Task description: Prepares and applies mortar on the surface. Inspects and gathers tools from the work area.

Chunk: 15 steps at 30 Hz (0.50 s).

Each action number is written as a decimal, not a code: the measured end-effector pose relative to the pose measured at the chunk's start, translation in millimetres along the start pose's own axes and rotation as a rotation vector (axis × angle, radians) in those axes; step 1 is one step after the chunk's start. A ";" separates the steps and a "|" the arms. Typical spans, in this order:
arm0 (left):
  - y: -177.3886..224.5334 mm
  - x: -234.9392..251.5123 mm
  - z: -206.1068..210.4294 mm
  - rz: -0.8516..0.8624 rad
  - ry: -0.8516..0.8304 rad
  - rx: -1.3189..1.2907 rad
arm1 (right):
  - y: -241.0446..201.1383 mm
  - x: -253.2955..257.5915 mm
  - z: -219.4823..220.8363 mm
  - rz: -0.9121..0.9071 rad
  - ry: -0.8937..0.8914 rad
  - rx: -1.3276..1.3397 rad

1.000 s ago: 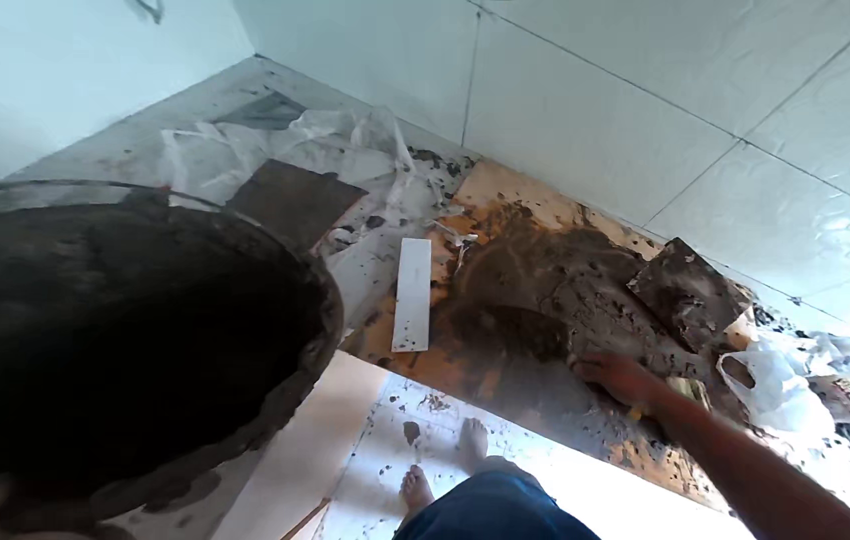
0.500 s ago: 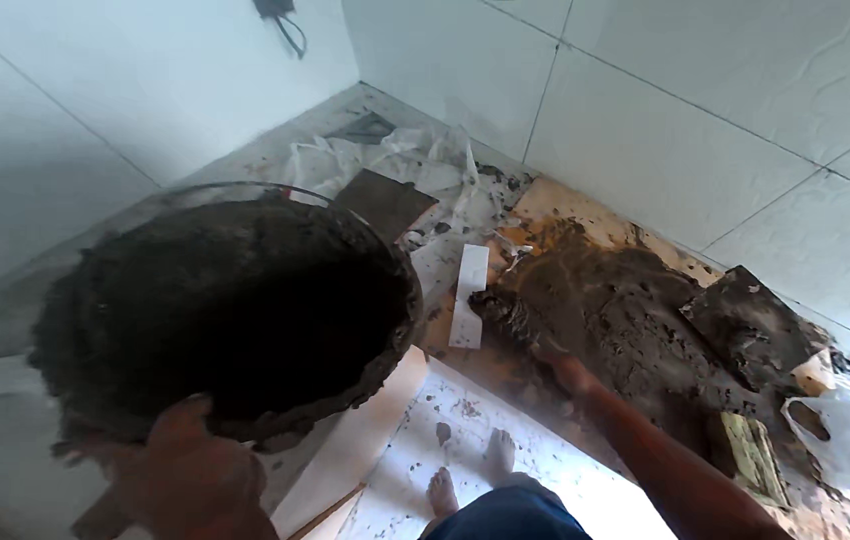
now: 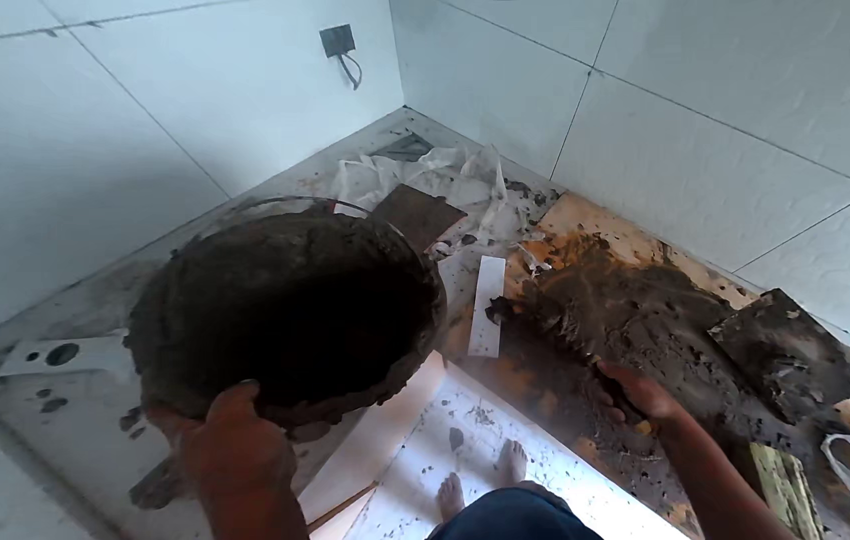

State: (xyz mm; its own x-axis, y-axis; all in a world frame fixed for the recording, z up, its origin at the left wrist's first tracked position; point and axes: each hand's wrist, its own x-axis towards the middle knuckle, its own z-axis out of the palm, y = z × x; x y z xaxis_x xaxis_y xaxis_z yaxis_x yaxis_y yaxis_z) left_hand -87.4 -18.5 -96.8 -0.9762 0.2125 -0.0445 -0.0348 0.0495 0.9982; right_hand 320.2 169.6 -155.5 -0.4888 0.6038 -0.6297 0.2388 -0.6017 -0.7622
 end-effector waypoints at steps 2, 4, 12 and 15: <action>-1.8 -0.5 0.9 0.009 -0.003 0.005 | -12.2 -19.3 -11.2 0.025 0.096 -0.164; -3.2 -0.9 -0.1 0.010 -0.006 -0.004 | -22.8 -30.9 -23.1 0.058 0.175 -0.281; -28.3 30.7 -25.1 -0.049 0.002 -0.014 | -53.4 -40.9 -82.3 -0.066 0.057 -0.182; -13.2 14.0 -26.3 0.038 0.093 0.097 | -72.0 -10.9 -86.4 -0.105 -0.110 -0.298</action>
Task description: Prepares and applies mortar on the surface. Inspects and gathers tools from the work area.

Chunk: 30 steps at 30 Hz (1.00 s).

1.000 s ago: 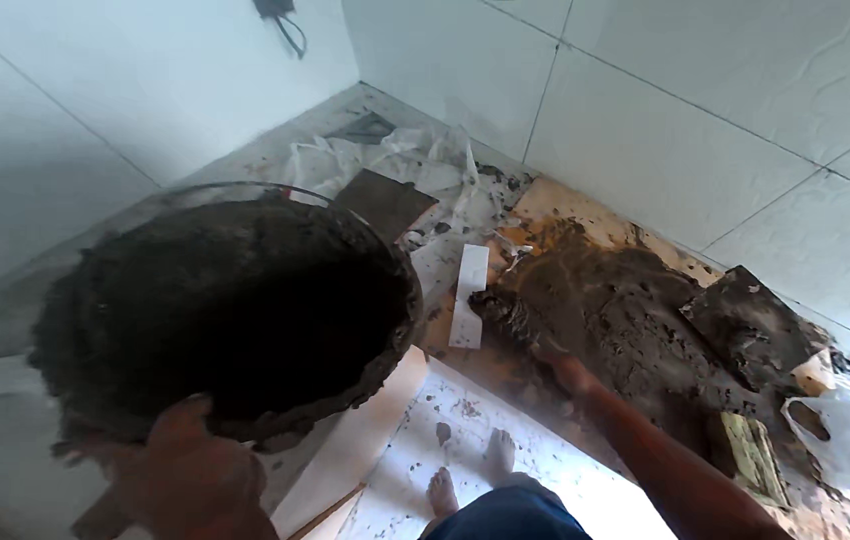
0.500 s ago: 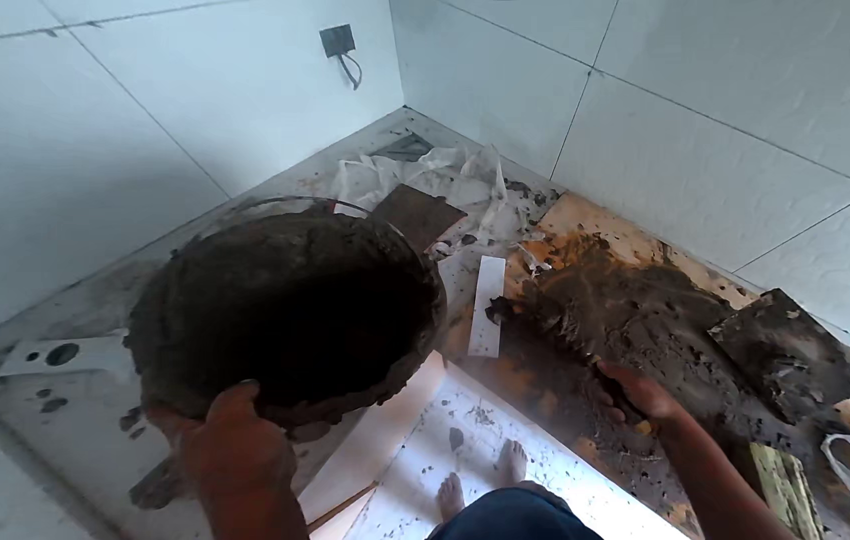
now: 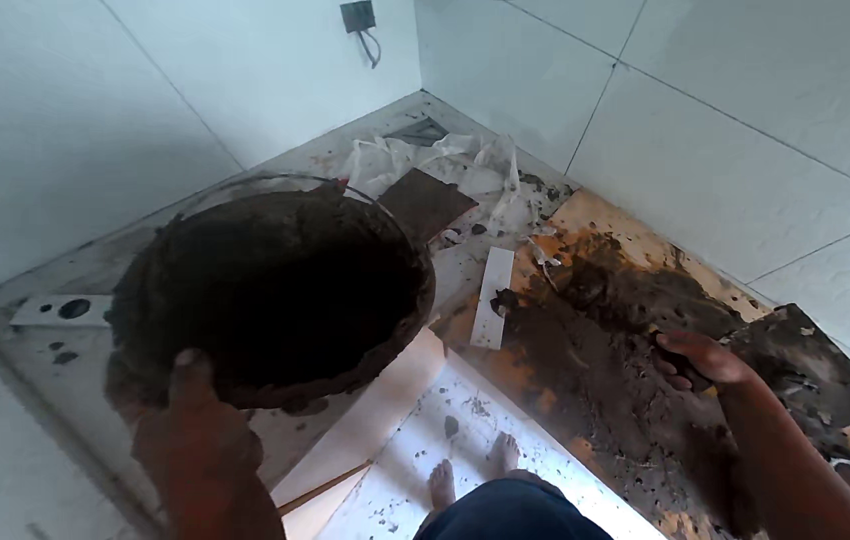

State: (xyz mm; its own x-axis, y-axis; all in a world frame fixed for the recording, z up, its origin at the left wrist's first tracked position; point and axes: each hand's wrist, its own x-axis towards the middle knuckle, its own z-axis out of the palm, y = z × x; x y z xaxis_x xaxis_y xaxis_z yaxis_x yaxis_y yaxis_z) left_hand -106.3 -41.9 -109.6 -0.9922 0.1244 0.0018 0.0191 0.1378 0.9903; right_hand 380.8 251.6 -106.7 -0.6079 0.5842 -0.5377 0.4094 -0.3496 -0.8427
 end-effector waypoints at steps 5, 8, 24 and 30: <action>-16.2 -64.6 -34.6 0.745 -0.067 -0.132 | -55.3 89.3 -14.7 0.045 -0.201 -0.440; 4.8 -137.8 9.8 0.658 -0.564 -0.009 | -82.8 148.0 -19.5 0.116 -0.237 -0.687; -25.9 -171.3 159.4 0.091 -1.282 1.280 | -53.7 81.7 1.6 0.332 -0.263 -1.098; -59.7 -204.4 146.2 0.192 -1.307 1.309 | -21.0 46.5 29.7 0.418 -0.166 -0.959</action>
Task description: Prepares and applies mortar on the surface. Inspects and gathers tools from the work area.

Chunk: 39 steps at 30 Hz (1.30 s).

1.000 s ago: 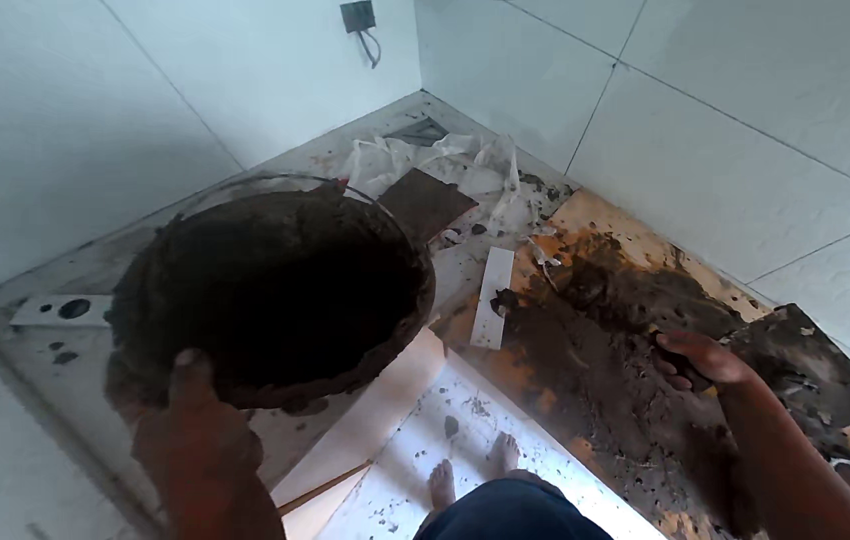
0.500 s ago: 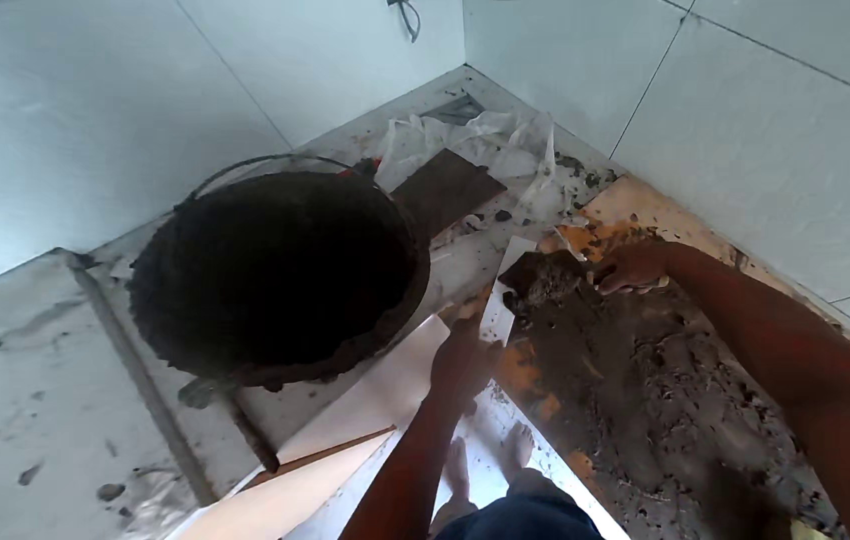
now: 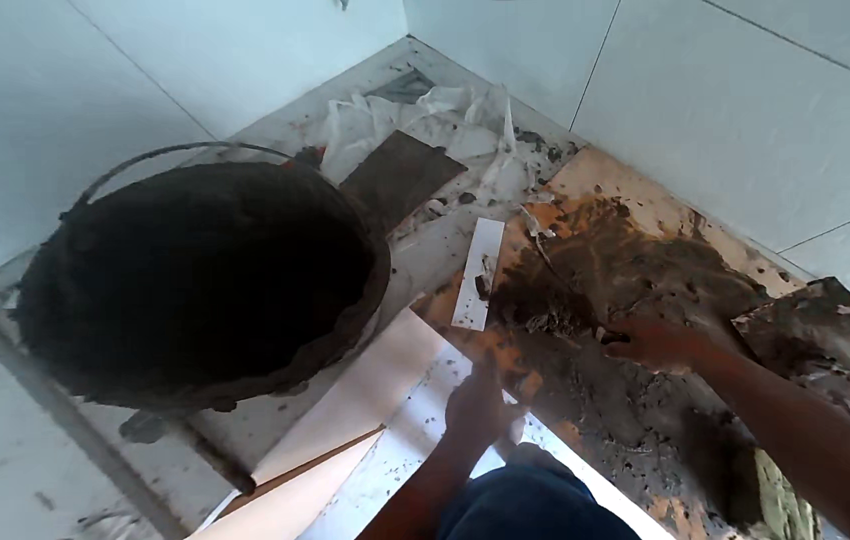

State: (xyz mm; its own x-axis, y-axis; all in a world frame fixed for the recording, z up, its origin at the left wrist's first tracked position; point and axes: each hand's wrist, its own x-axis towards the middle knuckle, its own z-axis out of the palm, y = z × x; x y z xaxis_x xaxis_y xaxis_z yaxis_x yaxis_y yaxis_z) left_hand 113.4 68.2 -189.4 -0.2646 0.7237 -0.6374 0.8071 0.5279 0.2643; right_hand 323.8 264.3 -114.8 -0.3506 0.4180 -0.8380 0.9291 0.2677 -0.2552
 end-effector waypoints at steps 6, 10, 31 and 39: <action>15.4 11.0 -0.2 0.049 0.097 -0.010 | 0.0 5.3 -5.6 -0.027 -0.025 0.094; 26.9 31.4 -21.3 -0.050 0.142 -0.143 | -10.8 3.4 -9.6 -0.003 -0.016 0.065; -53.1 -102.0 -166.6 0.417 0.886 -0.638 | -106.0 -111.6 12.9 -0.699 0.391 0.412; -185.0 -140.5 -213.7 -0.101 1.090 -0.444 | -262.6 -46.7 52.3 -0.554 0.510 -0.171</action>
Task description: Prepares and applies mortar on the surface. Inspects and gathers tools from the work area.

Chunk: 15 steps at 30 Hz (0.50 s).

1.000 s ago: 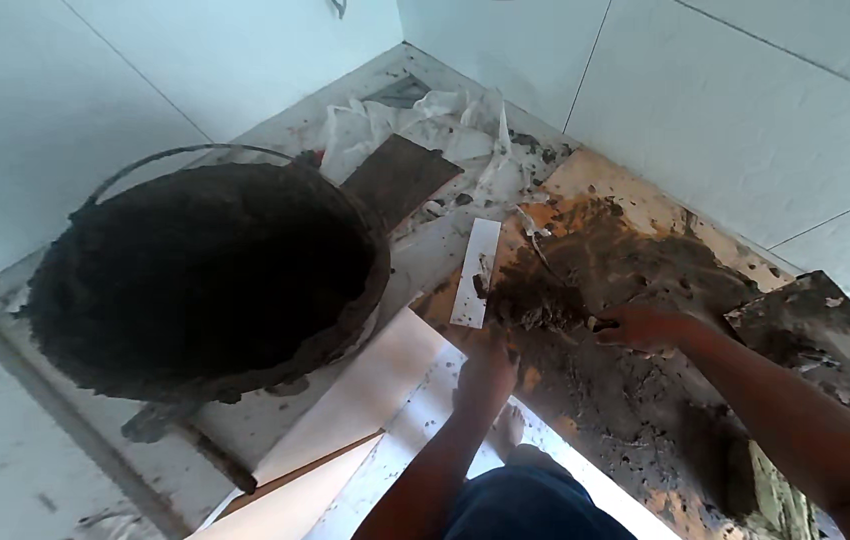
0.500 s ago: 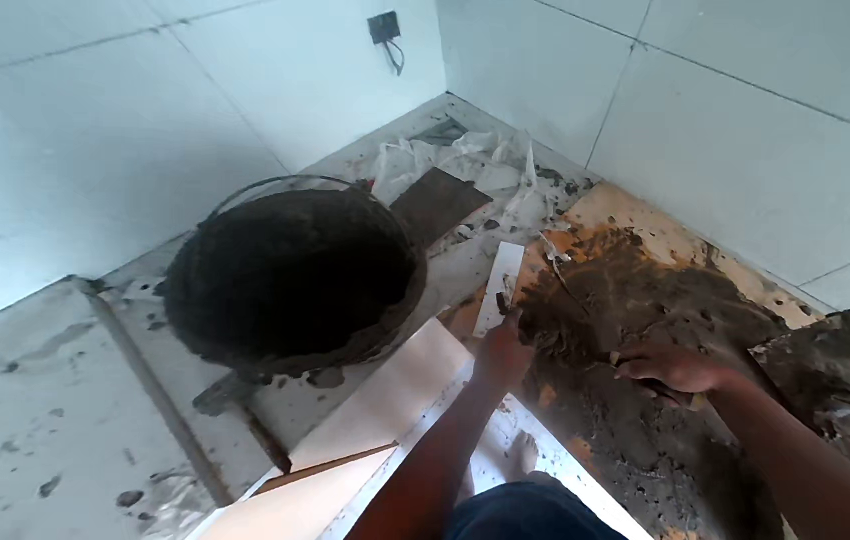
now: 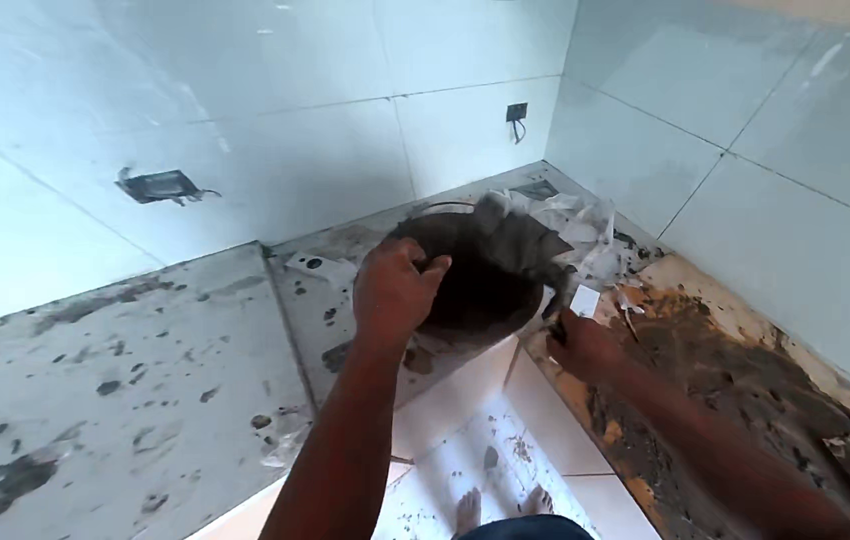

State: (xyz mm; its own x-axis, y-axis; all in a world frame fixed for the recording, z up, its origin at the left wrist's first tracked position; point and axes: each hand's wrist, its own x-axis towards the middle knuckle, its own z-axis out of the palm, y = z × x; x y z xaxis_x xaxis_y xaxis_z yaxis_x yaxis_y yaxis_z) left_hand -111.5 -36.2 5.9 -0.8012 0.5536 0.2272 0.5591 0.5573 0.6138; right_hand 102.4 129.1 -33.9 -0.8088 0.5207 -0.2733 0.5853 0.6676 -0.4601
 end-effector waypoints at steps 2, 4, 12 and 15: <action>-21.1 4.5 -0.4 -0.078 -0.017 0.044 | -10.0 14.4 10.8 0.078 -0.082 -0.135; -39.0 13.0 -3.1 -0.138 -0.018 0.034 | -20.5 14.6 5.6 0.097 0.062 -0.133; -77.7 36.8 -17.4 -0.297 -0.190 -0.074 | -29.8 20.8 -4.2 0.109 0.103 -0.270; -93.2 42.0 -3.6 -0.355 -0.298 -0.134 | -27.5 23.4 -3.3 0.194 -0.013 -0.320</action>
State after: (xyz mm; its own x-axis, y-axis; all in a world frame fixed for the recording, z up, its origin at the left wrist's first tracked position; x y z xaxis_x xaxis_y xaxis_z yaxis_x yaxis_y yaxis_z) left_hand -198.0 -67.2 -39.0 -0.8307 0.5077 -0.2285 0.2140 0.6700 0.7109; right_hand 67.5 124.7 -24.8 -0.6803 0.6488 -0.3410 0.7147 0.6904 -0.1124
